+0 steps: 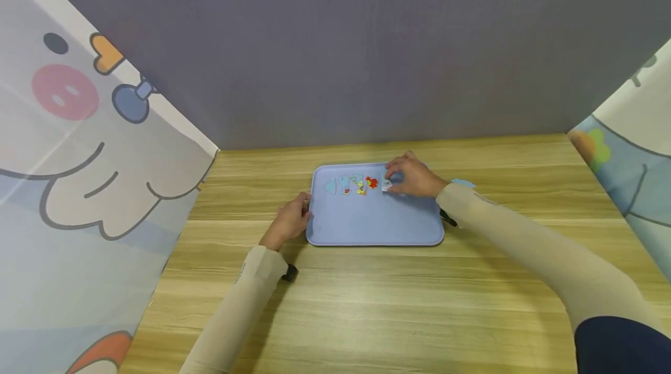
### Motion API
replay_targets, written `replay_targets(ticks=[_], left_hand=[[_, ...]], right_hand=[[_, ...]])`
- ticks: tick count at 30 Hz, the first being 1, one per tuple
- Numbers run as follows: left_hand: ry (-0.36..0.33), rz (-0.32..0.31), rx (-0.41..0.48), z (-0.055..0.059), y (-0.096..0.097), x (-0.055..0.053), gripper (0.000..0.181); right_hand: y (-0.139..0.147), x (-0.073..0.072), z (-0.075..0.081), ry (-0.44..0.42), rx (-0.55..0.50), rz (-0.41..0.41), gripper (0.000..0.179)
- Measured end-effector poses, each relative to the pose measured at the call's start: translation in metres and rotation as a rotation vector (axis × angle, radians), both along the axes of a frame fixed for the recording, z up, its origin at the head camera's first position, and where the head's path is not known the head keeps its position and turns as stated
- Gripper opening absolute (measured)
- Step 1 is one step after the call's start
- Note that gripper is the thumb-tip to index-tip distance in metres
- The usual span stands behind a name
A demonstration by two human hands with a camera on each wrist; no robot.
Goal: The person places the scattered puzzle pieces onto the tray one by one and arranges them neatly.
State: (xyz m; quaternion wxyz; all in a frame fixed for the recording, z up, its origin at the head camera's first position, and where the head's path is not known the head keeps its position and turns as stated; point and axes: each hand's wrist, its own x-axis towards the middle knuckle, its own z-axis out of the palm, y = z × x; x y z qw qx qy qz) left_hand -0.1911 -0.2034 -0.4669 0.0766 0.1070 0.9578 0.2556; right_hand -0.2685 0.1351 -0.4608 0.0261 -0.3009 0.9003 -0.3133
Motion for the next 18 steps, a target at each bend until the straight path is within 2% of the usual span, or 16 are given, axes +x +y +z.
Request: replay_targets(ticks=[10,18], left_hand=[[0.014,-0.011,-0.001,-0.0007,0.0008,-0.0003,0.038],[-0.005,0.002,0.001,0.0006,0.0013,0.0002,0.039]], right_hand=[[-0.0014,-0.0021,-0.0007,-0.053,0.052,-0.007,0.028],[-0.0026,-0.0050,-0.0033,-0.087,0.103,-0.017,0.027]])
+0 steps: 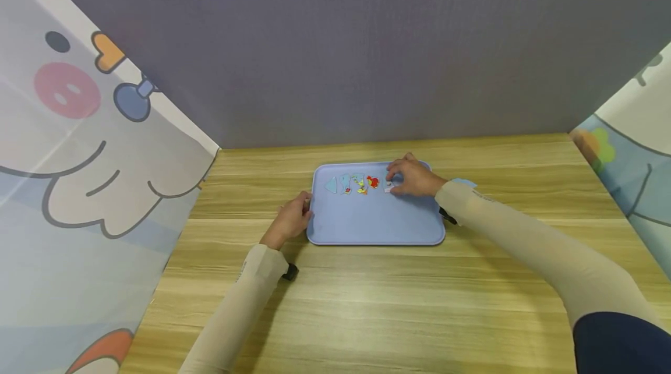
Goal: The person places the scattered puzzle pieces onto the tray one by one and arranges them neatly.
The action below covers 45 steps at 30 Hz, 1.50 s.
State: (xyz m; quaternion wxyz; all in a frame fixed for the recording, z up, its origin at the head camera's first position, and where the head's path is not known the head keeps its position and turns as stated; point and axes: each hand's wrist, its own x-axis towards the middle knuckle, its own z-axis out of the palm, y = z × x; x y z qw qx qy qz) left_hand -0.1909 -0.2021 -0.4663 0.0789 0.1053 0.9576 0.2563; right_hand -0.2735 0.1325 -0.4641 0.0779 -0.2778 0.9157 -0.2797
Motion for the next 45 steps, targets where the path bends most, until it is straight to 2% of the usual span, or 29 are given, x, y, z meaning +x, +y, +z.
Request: replay_targets(ticks=[5,13,20,28,39,45], left_hand=[[0.004,-0.004,-0.005,0.001,0.001,-0.001,0.039],[0.002,-0.008,-0.013,0.000,0.000,-0.002,0.038],[-0.018,-0.005,0.000,0.000,-0.001,-0.001,0.039],[-0.019,0.012,-0.017,0.000,-0.002,0.001,0.039],[-0.020,0.013,-0.015,-0.002,-0.002,0.000,0.039],[-0.015,0.007,-0.016,0.000,-0.001,0.001,0.039]], right_hand=[[0.002,0.002,0.002,0.007,-0.006,-0.005,0.025],[0.013,0.014,0.010,0.110,-0.042,0.022,0.024],[0.032,0.021,0.014,0.128,-0.045,0.003,0.025],[0.042,0.024,0.017,0.121,-0.060,-0.006,0.026],[0.068,0.031,0.017,0.213,-0.096,-0.029,0.024],[0.087,0.036,0.019,0.217,-0.106,-0.056,0.026]])
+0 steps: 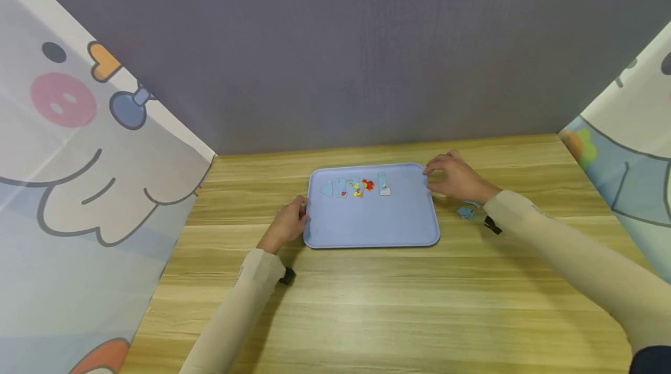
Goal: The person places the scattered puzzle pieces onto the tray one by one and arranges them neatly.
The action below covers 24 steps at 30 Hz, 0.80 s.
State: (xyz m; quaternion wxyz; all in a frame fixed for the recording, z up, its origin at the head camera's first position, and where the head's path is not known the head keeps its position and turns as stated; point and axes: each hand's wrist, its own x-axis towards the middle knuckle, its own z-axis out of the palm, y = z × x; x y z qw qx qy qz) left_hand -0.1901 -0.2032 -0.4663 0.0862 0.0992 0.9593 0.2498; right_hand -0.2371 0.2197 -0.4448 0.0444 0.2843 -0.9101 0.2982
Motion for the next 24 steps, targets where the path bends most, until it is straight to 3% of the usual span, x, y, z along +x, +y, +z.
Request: replay_targets(ticks=[6,16,24], left_hand=[[0.012,-0.003,-0.001,0.000,0.001,0.000,0.039],[0.012,-0.006,-0.006,0.001,0.001,0.001,0.038],[0.002,-0.001,0.000,0.003,0.002,0.001,0.039]], right_hand=[[0.018,0.005,-0.004,-0.033,0.029,-0.028,0.028],[0.041,0.017,-0.013,0.019,0.035,-0.019,0.026],[0.064,0.025,-0.017,-0.042,0.083,-0.022,0.033]])
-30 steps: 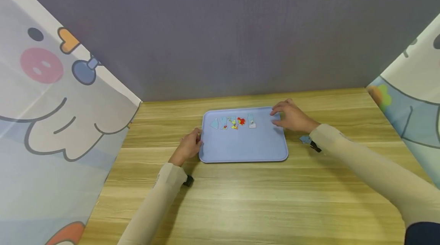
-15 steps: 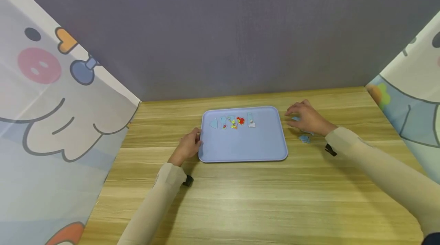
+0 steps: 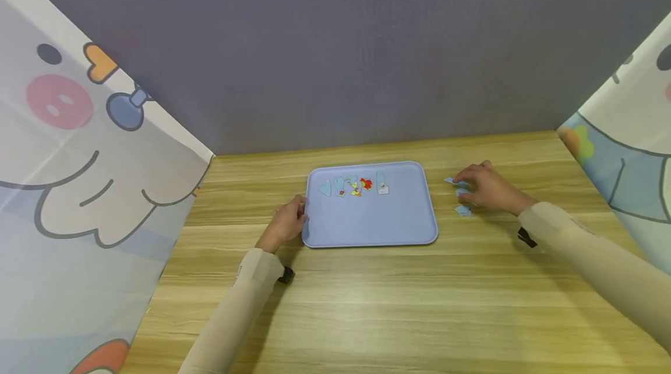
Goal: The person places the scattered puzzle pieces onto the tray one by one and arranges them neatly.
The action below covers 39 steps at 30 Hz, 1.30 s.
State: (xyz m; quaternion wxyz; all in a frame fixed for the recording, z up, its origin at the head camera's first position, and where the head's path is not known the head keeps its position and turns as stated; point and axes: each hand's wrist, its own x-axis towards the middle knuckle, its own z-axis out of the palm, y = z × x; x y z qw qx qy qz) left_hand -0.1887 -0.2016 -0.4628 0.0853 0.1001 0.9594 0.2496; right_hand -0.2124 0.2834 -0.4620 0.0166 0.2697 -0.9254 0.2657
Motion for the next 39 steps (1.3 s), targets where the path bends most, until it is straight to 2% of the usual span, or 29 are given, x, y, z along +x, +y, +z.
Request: replay_targets(ticks=[7,12,19,26,29,32,35,39], left_hand=[[-0.002,0.003,-0.009,-0.002,0.000,-0.001,0.038],[0.001,0.005,-0.011,-0.002,0.000,-0.002,0.037],[0.002,0.002,-0.009,-0.002,0.000,-0.002,0.037],[-0.006,0.001,-0.011,-0.003,0.000,-0.002,0.038],[-0.011,0.004,-0.011,-0.002,0.000,-0.003,0.037],[-0.013,0.007,-0.011,-0.002,0.001,-0.003,0.038],[-0.016,0.010,-0.010,-0.001,0.001,-0.003,0.038],[-0.014,0.008,-0.013,-0.001,0.001,-0.002,0.038]], right_hand=[[0.009,0.006,-0.001,-0.019,-0.002,-0.028,0.032],[0.011,0.008,0.000,-0.053,0.034,-0.049,0.037],[0.010,0.007,-0.006,-0.158,0.038,-0.120,0.051],[0.003,0.012,-0.005,-0.179,0.016,-0.121,0.044],[-0.001,0.014,-0.004,-0.172,-0.004,-0.094,0.038],[-0.003,0.013,-0.003,-0.128,-0.010,-0.039,0.033],[-0.002,0.011,-0.004,-0.045,-0.024,0.061,0.034],[0.000,0.008,-0.005,0.039,-0.039,0.233,0.046]])
